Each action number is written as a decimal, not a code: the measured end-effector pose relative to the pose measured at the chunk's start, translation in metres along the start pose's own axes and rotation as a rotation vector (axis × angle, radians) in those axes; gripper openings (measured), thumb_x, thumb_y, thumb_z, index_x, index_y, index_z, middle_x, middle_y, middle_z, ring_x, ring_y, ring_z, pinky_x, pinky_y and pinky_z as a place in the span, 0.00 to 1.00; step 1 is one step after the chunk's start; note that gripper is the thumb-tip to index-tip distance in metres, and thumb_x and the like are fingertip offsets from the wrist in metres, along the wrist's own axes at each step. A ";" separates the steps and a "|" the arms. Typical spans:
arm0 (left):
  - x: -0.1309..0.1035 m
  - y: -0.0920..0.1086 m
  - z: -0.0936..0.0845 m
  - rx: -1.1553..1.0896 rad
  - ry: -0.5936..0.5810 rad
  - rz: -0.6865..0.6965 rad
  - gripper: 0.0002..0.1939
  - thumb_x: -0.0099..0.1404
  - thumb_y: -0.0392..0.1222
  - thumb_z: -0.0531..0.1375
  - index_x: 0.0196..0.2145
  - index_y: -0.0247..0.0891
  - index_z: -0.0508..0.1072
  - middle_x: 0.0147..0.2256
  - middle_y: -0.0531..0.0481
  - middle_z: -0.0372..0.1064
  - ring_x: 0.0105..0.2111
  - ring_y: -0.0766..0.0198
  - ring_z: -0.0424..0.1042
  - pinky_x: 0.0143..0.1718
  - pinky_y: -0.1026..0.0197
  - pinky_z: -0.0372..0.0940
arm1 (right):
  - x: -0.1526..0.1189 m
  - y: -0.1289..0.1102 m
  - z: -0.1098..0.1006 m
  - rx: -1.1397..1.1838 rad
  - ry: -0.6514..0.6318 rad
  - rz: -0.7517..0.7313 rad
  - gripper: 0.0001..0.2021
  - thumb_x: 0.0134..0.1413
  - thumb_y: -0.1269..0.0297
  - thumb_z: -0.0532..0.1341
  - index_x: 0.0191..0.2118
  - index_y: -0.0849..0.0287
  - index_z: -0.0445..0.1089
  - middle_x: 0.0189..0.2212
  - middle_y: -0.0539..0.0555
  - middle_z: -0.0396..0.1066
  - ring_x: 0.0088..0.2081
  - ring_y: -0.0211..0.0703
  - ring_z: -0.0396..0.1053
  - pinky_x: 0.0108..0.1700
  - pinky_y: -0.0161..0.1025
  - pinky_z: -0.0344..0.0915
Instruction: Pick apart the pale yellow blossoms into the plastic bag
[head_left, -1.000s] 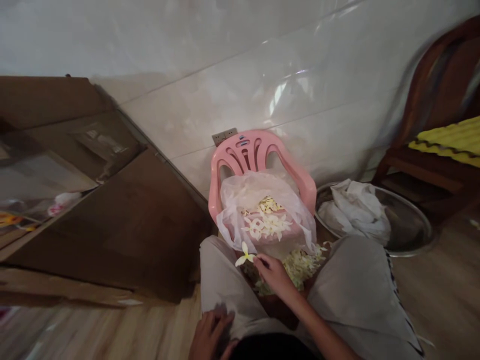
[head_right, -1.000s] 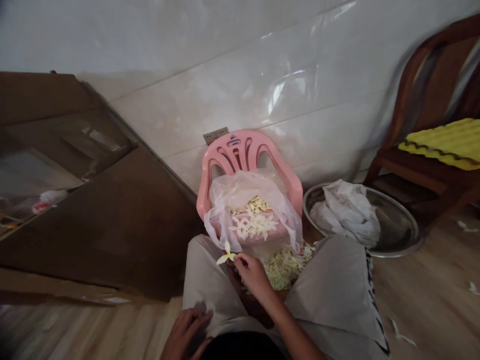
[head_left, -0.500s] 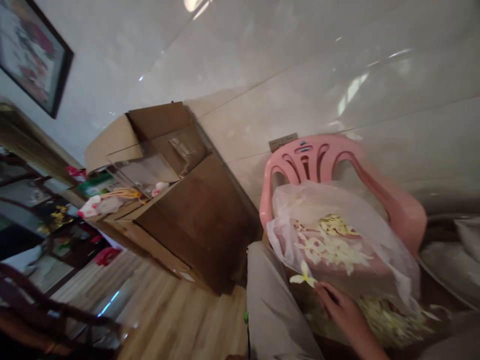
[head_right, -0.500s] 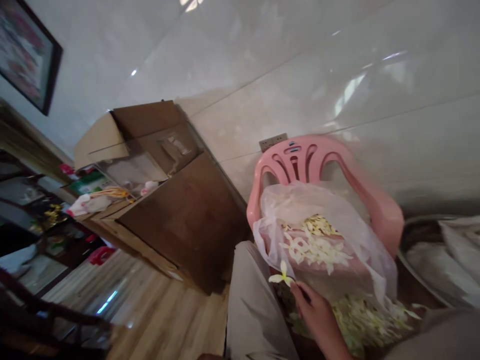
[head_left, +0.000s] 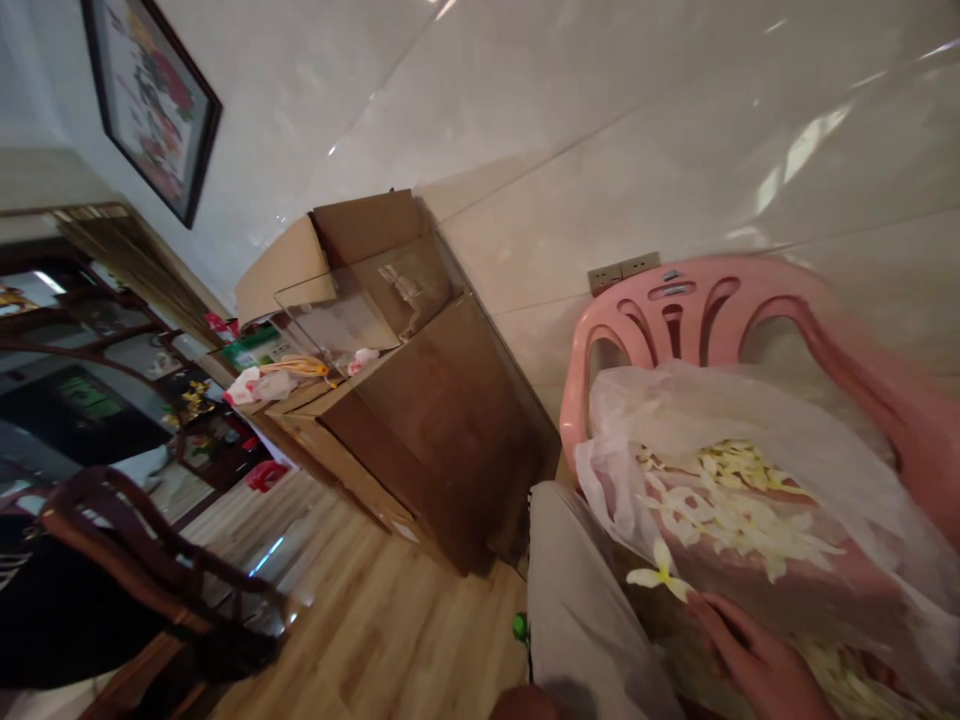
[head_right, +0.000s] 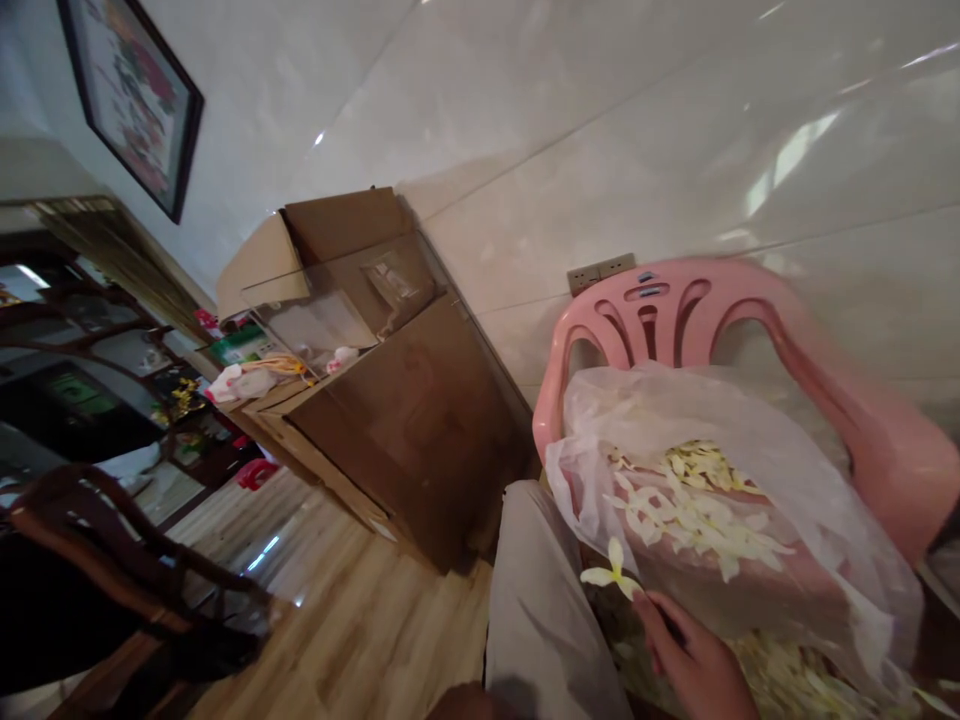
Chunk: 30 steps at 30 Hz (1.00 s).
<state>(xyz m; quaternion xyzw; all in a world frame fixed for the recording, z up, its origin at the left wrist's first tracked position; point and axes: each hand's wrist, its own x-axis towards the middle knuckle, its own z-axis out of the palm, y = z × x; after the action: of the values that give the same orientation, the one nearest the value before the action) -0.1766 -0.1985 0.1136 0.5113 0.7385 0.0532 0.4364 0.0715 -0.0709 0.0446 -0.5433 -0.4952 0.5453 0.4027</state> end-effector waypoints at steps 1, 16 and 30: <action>-0.003 0.007 0.001 0.086 0.017 0.019 0.18 0.54 0.62 0.61 0.24 0.48 0.83 0.23 0.45 0.78 0.30 0.49 0.76 0.30 0.55 0.64 | -0.001 -0.002 0.000 -0.002 0.003 -0.007 0.21 0.40 0.39 0.60 0.23 0.53 0.71 0.13 0.50 0.64 0.17 0.43 0.63 0.20 0.37 0.59; 0.006 0.052 0.012 0.086 0.207 0.208 0.25 0.64 0.57 0.55 0.19 0.40 0.79 0.20 0.42 0.76 0.21 0.56 0.71 0.25 0.61 0.52 | -0.013 -0.013 0.002 -0.091 0.016 -0.011 0.22 0.53 0.41 0.55 0.28 0.57 0.70 0.15 0.47 0.61 0.19 0.40 0.62 0.23 0.35 0.58; -0.032 -0.011 0.019 -0.057 0.180 -0.097 0.11 0.56 0.52 0.59 0.23 0.44 0.73 0.21 0.48 0.74 0.25 0.53 0.72 0.27 0.62 0.56 | -0.014 -0.005 0.000 -0.105 0.027 0.006 0.20 0.58 0.45 0.55 0.29 0.57 0.69 0.16 0.46 0.61 0.19 0.39 0.60 0.24 0.34 0.57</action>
<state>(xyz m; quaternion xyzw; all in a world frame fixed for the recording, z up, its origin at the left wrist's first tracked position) -0.1678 -0.2362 0.1154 0.4555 0.7968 0.0986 0.3845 0.0716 -0.0832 0.0522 -0.5724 -0.5160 0.5124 0.3789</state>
